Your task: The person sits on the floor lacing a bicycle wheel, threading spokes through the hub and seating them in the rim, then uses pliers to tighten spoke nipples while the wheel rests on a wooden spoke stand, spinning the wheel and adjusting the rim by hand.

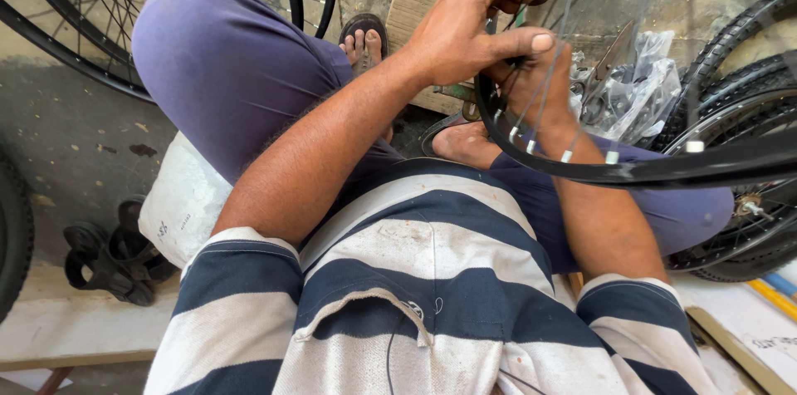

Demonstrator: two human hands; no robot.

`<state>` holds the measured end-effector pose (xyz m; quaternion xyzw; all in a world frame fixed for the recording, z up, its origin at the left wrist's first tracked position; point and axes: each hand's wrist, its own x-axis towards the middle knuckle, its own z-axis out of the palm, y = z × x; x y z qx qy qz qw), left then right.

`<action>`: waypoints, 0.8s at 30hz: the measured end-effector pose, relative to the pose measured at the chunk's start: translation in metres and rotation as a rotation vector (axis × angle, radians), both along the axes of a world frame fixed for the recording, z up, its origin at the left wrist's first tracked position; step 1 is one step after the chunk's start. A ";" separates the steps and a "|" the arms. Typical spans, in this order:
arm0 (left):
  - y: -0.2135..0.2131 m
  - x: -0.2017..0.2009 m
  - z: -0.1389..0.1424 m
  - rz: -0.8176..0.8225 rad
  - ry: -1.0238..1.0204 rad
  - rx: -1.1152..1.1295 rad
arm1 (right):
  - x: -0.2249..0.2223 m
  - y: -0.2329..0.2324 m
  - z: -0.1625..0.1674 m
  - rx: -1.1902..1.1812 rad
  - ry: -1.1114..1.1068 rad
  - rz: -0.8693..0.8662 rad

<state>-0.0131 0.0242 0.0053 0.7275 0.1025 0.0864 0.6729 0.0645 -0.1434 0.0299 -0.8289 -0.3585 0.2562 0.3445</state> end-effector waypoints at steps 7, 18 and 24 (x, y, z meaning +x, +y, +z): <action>0.013 -0.004 -0.002 -0.048 0.054 -0.011 | 0.002 0.010 0.027 0.098 0.209 0.045; 0.026 -0.010 -0.018 -0.114 0.080 -0.037 | 0.011 -0.019 0.002 0.322 -0.015 -0.038; 0.029 -0.006 -0.022 -0.127 0.123 -0.051 | 0.008 -0.022 0.001 0.180 0.616 -0.193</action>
